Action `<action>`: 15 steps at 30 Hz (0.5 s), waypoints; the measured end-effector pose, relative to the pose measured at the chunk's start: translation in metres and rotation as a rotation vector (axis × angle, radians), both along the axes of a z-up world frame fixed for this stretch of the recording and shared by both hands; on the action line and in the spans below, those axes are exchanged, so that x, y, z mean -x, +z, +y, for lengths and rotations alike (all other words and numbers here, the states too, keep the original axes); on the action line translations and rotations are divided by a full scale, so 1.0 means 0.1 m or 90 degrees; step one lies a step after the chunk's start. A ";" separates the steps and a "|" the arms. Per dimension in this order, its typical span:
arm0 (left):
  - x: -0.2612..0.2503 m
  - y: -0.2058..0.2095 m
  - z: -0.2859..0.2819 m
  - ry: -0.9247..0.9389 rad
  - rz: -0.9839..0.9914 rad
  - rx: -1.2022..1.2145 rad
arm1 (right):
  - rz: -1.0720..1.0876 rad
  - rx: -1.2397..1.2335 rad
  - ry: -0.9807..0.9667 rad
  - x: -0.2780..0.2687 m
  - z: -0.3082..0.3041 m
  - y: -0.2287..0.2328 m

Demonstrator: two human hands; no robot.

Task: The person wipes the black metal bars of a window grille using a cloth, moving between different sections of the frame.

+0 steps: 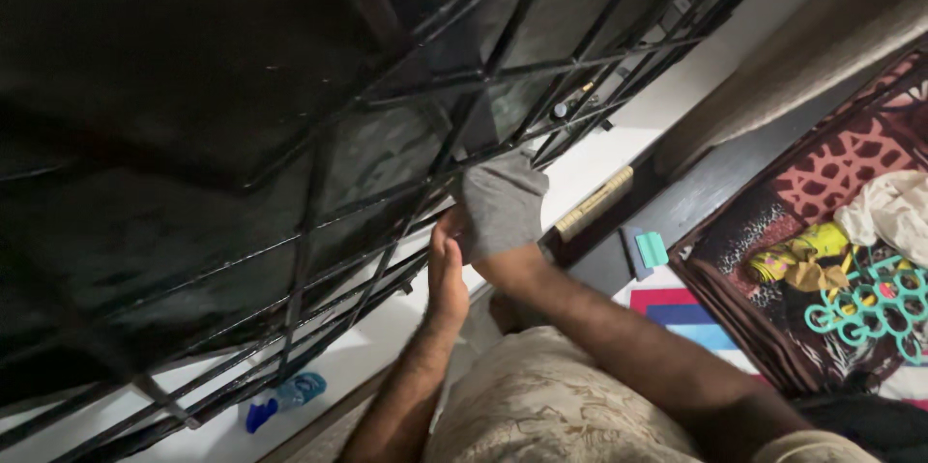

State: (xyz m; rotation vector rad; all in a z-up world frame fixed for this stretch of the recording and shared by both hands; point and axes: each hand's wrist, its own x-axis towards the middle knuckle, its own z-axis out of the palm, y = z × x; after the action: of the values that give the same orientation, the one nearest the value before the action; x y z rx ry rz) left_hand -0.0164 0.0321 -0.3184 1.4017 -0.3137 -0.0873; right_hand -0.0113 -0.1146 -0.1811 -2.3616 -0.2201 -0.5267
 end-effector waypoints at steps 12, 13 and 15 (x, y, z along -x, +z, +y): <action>-0.13 -0.10 -0.16 0.072 0.011 -0.119 | -0.041 -0.034 0.052 0.08 -0.12 -1.39; -0.12 -0.15 -0.13 0.086 0.019 -0.133 | 0.018 -0.083 0.058 0.12 -0.08 -1.41; -0.07 -0.23 -0.11 0.057 0.030 -0.057 | -0.069 -0.172 0.086 0.21 -0.03 -1.44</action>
State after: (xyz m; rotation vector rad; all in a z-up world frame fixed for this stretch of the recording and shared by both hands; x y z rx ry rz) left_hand -0.0099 0.0213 -0.3416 1.4990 -0.2095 -0.0606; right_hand -0.0326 -0.1172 -0.3256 -2.0424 -0.3336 -0.5809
